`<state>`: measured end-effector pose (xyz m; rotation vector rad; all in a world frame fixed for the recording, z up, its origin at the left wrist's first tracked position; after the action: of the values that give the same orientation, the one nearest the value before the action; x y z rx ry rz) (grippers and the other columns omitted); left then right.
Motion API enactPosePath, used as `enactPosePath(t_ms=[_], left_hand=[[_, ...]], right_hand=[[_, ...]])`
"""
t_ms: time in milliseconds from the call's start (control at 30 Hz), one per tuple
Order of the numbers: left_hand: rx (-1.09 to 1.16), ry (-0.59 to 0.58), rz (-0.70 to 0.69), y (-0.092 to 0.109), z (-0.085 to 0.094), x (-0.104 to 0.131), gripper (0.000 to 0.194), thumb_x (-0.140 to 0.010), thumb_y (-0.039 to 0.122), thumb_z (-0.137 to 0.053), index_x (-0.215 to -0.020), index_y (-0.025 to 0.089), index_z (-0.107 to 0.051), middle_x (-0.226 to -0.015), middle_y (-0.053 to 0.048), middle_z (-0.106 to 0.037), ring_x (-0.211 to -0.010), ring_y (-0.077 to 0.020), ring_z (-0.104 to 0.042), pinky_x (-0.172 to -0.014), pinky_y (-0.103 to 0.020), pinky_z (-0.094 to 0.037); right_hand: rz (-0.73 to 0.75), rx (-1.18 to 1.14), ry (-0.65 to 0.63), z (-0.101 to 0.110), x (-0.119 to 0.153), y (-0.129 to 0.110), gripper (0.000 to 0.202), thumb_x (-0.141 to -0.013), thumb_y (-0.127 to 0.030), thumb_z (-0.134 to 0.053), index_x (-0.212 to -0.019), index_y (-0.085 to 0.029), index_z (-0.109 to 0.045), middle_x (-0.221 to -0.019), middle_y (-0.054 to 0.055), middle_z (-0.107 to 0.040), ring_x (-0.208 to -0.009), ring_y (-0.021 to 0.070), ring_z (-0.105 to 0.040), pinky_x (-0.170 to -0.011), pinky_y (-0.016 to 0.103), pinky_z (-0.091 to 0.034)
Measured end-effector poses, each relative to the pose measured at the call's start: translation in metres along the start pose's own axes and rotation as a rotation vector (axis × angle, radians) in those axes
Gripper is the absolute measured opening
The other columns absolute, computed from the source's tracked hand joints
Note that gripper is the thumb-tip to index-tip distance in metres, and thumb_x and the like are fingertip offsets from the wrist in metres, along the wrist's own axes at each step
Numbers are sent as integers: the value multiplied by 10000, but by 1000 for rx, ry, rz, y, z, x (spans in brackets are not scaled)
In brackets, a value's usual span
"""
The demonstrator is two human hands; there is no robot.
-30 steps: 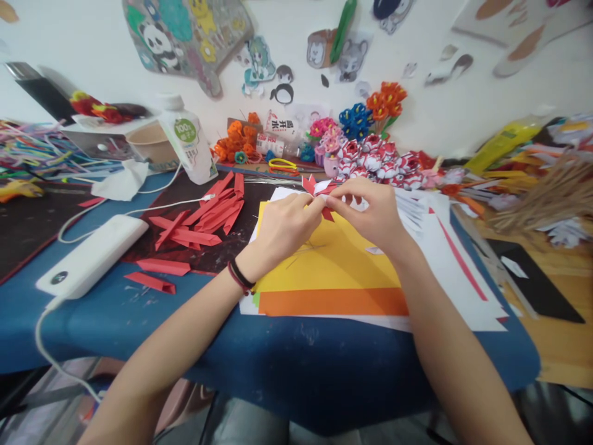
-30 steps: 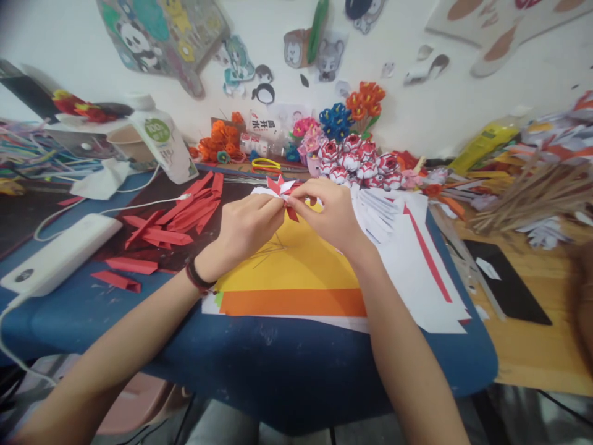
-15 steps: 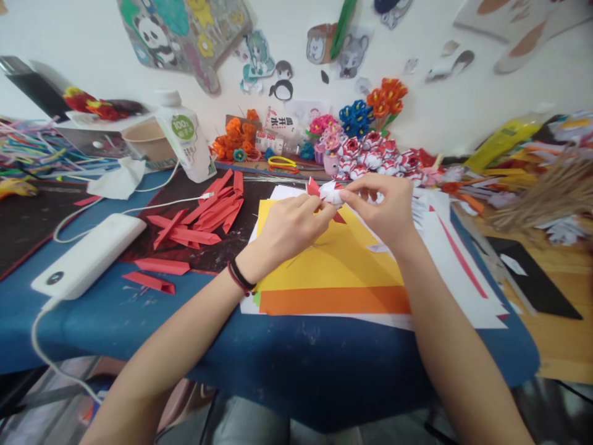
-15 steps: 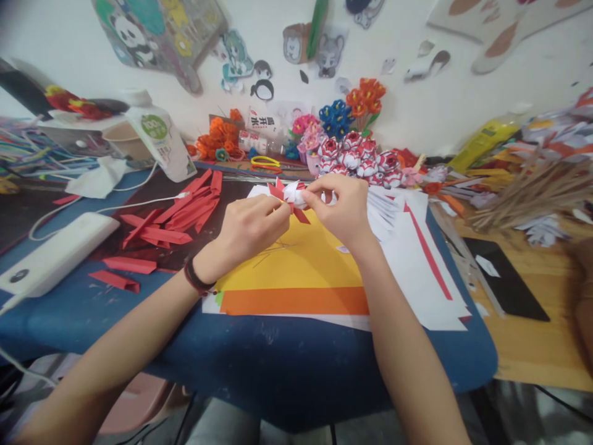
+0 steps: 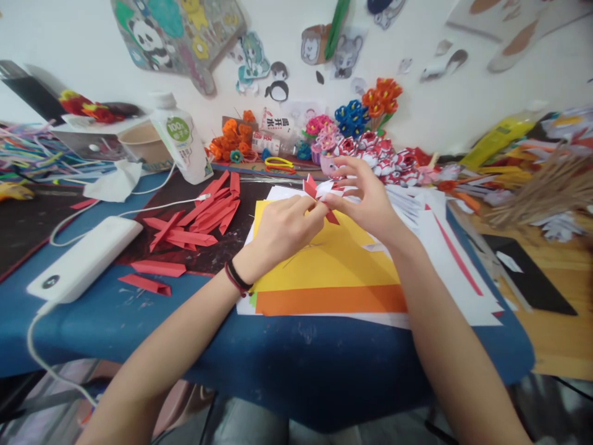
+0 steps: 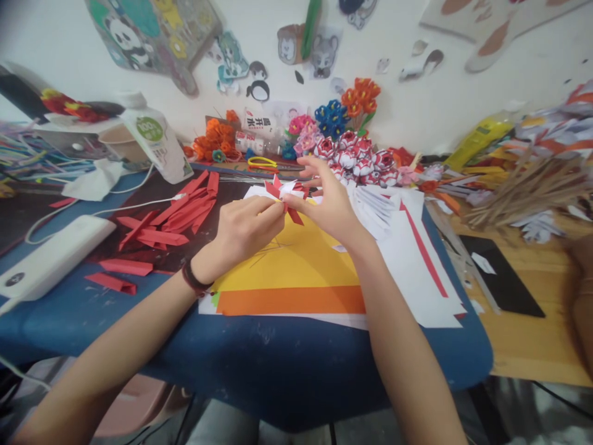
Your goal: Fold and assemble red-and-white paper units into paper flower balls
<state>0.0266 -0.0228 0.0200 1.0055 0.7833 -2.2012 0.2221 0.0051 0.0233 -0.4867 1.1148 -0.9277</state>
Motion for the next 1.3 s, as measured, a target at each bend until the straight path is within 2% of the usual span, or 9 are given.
enactPosePath(t_ms=[100, 200, 367, 500, 700, 833, 1033, 1200, 1300], left_hand=[[-6, 57, -32, 0, 0, 0, 187, -960, 102, -527, -819, 197, -604, -683, 22, -612, -617, -104, -548, -561, -285, -325], [-7, 85, -50, 0, 0, -1, 193, -956, 92, -527, -808, 195, -596, -681, 26, -615, -619, -94, -555, -562, -275, -337], [6, 75, -40, 1, 1, -2, 203, -966, 90, -520, -821, 201, -608, -700, 26, -644, -628, -93, -580, -557, -275, -342], [20, 58, -26, 1, 0, -1, 197, -970, 111, -527, -822, 198, -623, -713, 21, -669, -637, -101, -607, -562, -276, -354], [177, -137, 278, -4, -4, 0, 158, -1006, 231, -517, -961, 186, -662, -822, -17, -741, -719, -124, -664, -622, -254, -396], [231, -261, 416, -11, -9, 1, 135, -992, 236, -531, -1013, 198, -659, -882, -24, -760, -766, -154, -693, -642, -259, -403], [237, -363, 483, -17, -13, 4, 145, -996, 270, -542, -990, 208, -673, -885, -36, -778, -772, -186, -715, -636, -266, -389], [293, -422, 469, -20, -10, 1, 187, -1013, 370, -584, -1016, 215, -688, -938, -40, -796, -834, -204, -740, -674, -265, -413], [232, -454, 462, -20, -9, 1, 227, -1023, 406, -575, -992, 211, -687, -909, -49, -797, -802, -209, -738, -653, -268, -397]], right_hand=[[-98, -140, -96, -2, 0, 1, 666, -786, -580, -809, -1339, -272, -603, -1315, 94, -668, -1096, 251, -677, -865, 375, -601], [-126, -218, -121, 0, 0, -3, 672, -762, -603, -821, -1313, -280, -613, -1372, 81, -640, -1097, 247, -676, -884, 382, -617], [-121, -269, -96, 4, 0, -2, 709, -766, -527, -847, -1379, -345, -539, -1059, 28, -722, -873, 212, -718, -794, 374, -635], [-101, -295, -60, 3, 0, 2, 674, -773, -501, -849, -1351, -355, -535, -959, -1, -710, -868, 207, -733, -790, 362, -635], [-61, -327, -168, 11, -3, -4, 692, -709, -526, -893, -1300, -316, -599, -1165, 38, -710, -970, 209, -727, -880, 355, -623], [10, -255, -164, 12, -3, -6, 728, -690, -483, -916, -1325, -314, -604, -1220, 40, -697, -896, 185, -706, -858, 340, -621], [135, -65, -93, 3, 0, -5, 624, -743, -389, -888, -1315, -310, -652, -1213, 35, -706, -882, 183, -707, -877, 354, -615], [202, 29, -36, 3, 1, -11, 517, -773, -345, -862, -1260, -287, -697, -1159, 43, -746, -900, 212, -719, -858, 374, -618], [236, 95, -25, 4, 0, -12, 451, -772, -315, -859, -1203, -277, -729, -1145, 51, -757, -874, 216, -718, -843, 381, -618]])
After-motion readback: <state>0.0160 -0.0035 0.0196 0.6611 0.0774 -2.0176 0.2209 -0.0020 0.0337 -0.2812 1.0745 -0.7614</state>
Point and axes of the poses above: each hand's wrist, its own x-axis away from the middle knuckle, its own z-axis out of the back of the hand, y = z × x, the point moved 1 cm from there along -x, towards the middle knuckle
